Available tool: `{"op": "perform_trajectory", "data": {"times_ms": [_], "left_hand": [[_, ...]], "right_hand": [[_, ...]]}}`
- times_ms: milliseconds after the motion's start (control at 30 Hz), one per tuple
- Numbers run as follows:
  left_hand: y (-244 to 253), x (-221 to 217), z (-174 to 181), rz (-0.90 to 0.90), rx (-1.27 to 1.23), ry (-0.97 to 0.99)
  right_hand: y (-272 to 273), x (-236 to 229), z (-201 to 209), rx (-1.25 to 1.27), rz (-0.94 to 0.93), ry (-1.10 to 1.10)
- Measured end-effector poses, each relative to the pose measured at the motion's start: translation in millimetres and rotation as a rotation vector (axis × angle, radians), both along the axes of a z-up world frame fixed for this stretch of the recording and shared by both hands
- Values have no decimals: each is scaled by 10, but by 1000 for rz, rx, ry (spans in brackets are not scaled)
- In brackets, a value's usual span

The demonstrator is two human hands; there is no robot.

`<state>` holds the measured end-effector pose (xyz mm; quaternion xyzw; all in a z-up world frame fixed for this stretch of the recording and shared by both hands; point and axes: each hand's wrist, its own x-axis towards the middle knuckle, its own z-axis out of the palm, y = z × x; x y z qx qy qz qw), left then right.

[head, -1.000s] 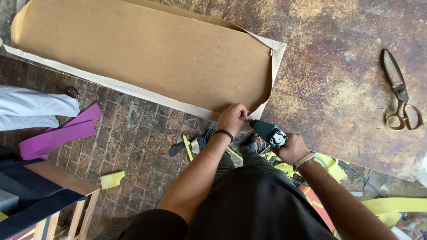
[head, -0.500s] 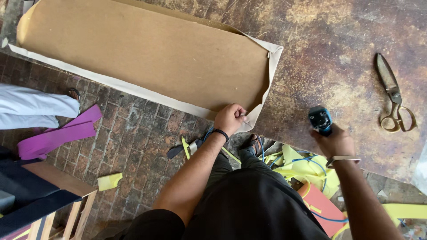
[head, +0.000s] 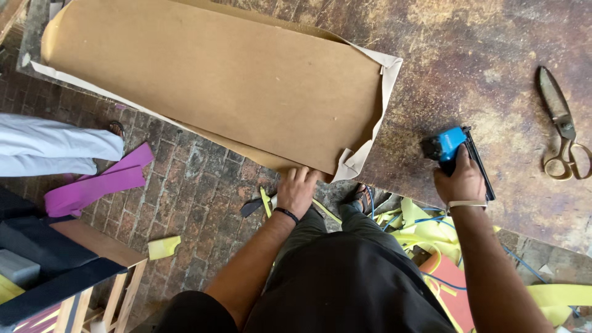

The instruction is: The person wraps a beige fabric around a rectangular wooden frame and secures it using a pneumatic staple gun. They fold the fabric edges neatly and staple along the sides to hold the material in place.

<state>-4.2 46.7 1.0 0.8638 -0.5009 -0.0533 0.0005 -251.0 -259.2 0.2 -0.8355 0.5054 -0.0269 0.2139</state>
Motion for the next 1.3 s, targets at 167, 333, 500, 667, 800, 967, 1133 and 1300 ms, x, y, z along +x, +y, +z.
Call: {"op": "perform_trajectory", "data": {"times_ms": [167, 333, 500, 667, 800, 967, 1133, 1300], "left_hand": [[141, 275, 2, -121, -246, -206], [102, 583, 9, -235, -449, 9], [-32, 733, 329, -315, -461, 210], [-88, 905, 1127, -451, -645, 145], [-355, 1115, 1787, -562, -888, 4], [-872, 1247, 2152, -377, -899, -66], [-1082, 1226, 2218, 316, -1086, 44], [-941, 1333, 2310, 983, -1183, 506]], "right_hand": [[344, 147, 166, -43, 3, 112], [913, 654, 459, -5, 338, -166], [1318, 1241, 804, -270, 732, -116], [1429, 1325, 1379, -350, 534, -347], [1368, 1334, 1787, -355, 482, -498], [1170, 1509, 2113, 42, 318, -674], [956, 1584, 2231, 52, 578, -768], [990, 1596, 2013, 154, 794, -560]]}}
